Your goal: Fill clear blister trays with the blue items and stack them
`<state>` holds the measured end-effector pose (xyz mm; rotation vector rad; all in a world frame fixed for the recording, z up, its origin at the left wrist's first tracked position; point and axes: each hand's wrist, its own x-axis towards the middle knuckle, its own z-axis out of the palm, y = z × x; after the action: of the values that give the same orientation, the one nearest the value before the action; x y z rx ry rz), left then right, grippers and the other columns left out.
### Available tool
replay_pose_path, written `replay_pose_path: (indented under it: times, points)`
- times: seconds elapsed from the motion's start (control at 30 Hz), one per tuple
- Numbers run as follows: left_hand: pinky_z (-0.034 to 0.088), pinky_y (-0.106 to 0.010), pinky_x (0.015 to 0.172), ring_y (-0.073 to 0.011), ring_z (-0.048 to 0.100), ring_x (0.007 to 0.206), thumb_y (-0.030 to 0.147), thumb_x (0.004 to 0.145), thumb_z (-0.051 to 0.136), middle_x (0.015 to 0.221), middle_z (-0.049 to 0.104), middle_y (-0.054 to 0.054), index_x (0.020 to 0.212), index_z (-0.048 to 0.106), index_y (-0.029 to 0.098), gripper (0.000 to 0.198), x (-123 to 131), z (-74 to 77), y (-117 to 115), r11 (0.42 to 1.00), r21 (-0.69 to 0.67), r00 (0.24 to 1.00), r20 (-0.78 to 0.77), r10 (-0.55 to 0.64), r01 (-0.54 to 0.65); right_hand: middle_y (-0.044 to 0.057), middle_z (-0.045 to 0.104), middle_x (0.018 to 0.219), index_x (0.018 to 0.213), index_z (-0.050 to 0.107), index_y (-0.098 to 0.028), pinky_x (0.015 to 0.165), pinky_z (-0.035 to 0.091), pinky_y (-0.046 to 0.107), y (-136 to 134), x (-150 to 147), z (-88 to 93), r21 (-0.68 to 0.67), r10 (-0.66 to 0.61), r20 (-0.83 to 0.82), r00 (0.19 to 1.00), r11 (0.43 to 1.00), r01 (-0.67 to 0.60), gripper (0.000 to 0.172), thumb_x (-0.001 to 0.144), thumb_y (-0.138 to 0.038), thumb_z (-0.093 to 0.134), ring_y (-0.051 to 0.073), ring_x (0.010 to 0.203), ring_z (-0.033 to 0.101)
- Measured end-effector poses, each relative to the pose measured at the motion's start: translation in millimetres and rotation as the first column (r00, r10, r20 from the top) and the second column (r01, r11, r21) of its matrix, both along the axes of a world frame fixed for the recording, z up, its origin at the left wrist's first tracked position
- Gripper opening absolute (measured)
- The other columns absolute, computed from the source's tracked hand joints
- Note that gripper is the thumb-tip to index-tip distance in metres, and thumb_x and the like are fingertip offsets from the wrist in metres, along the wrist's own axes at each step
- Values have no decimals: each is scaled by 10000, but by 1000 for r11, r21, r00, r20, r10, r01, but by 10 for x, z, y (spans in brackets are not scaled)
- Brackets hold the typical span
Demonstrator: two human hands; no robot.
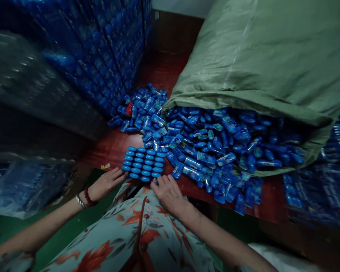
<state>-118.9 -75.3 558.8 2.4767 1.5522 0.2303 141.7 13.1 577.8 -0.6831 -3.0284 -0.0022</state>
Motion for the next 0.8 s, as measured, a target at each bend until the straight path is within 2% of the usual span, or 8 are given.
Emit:
replay_pose_path:
  times: [0.17, 0.3, 0.4, 0.47, 0.57, 0.63, 0.7, 0.8]
  points:
    - [480, -297, 738, -182, 529, 842, 105, 900, 304, 975, 604, -90, 1159, 539, 169, 356, -21, -75, -19, 999, 41, 999, 16, 28, -29, 46, 586, 756, 913, 609, -195, 759, 373, 329, -96, -96, -60, -2, -43, 32, 999, 999, 43, 198, 811, -67, 498, 177, 736, 525]
    - [472, -297, 724, -180, 532, 820, 139, 913, 302, 1006, 606, -105, 1277, 490, 200, 414, -60, -172, -107, 987, 143, 997, 58, 58, -66, 57, 604, 771, 993, 619, -181, 781, 386, 344, -126, -68, -117, 22, -69, -38, 997, 997, 70, 249, 824, -70, 475, 183, 746, 542]
    - [467, -332, 774, -194, 547, 864, 185, 916, 336, 1067, 589, -100, 1347, 421, 302, 455, -74, -280, -206, 967, 186, 982, 109, 157, -175, 71, 636, 843, 1103, 604, -193, 780, 398, 345, -153, 18, -172, 48, -90, -167, 982, 994, 99, 319, 860, -90, 424, 185, 774, 565]
    - [452, -377, 858, -221, 543, 972, 245, 913, 373, 1143, 550, -91, 1379, 345, 368, 483, -42, -369, -249, 935, 180, 941, 208, 267, -306, 70, 649, 911, 1189, 568, -217, 775, 417, 332, -174, 83, -219, 32, -142, -253, 957, 987, 155, 342, 899, -152, 401, 182, 811, 588]
    - [378, -465, 990, -293, 413, 1227, 396, 910, 358, 1377, 375, -108, 1440, 178, 343, 562, 92, -493, -218, 828, 48, 759, 433, 486, -558, 75, 645, 957, 1264, 520, -230, 733, 462, 292, -182, 171, -315, -16, -237, -346, 908, 969, 247, 360, 928, -257, 392, 170, 819, 617]
    - [288, -498, 1063, -313, 277, 1339, 471, 909, 296, 1491, 220, -97, 1455, 115, 310, 597, 215, -539, -147, 761, -112, 607, 535, 588, -638, 74, 640, 941, 1232, 550, -252, 687, 487, 267, -156, 214, -385, -53, -235, -405, 883, 971, 234, 348, 920, -244, 396, 162, 794, 624]
    - [204, -476, 1114, -285, 203, 1381, 495, 911, 254, 1529, 151, -58, 1457, 109, 305, 596, 323, -553, -73, 711, -292, 458, 597, 658, -640, 57, 634, 851, 1197, 579, -273, 632, 498, 253, -108, 235, -446, -116, -193, -458, 868, 981, 157, 368, 895, -173, 393, 154, 729, 617]
    - [133, -397, 1151, -234, 165, 1398, 534, 879, 329, 1523, 193, -12, 1455, 141, 301, 649, 392, -556, -3, 616, -563, 197, 630, 751, -550, 35, 606, 718, 1165, 606, -263, 585, 495, 245, -45, 221, -516, -237, -179, -522, 834, 970, 60, 392, 864, -116, 403, 149, 652, 595]
